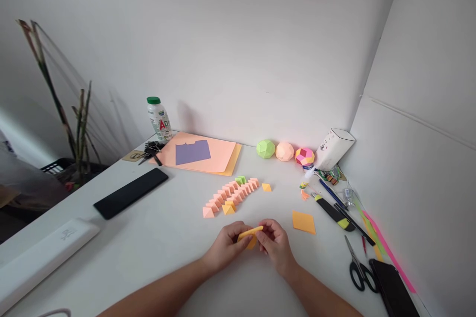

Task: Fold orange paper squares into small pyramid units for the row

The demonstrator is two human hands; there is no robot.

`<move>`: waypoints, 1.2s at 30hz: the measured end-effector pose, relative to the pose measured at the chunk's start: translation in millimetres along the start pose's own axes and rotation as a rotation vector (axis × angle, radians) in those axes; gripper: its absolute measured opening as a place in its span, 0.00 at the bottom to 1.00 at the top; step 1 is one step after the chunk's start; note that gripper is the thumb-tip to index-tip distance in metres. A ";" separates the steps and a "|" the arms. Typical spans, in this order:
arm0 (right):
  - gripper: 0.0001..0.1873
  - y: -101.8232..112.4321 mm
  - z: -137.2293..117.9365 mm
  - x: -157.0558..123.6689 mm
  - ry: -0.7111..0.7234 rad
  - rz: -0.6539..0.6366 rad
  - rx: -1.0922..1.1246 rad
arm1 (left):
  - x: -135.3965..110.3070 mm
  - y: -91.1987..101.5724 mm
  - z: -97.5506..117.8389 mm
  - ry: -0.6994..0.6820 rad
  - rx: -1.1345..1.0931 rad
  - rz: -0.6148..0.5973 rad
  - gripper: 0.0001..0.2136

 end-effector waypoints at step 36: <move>0.16 -0.4 -11.2 -0.1 -0.016 -0.014 0.015 | 0.4 1.6 -3.4 0.059 -0.014 0.008 0.14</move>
Point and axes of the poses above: each hand's wrist, its own x-axis towards the middle knuckle, its own y-axis out of the back of the hand, z = x × y, the point moved 5 cm from there along x, towards the middle knuckle, and after that the axes turned 15 degrees about z, right-handed, at the moved point
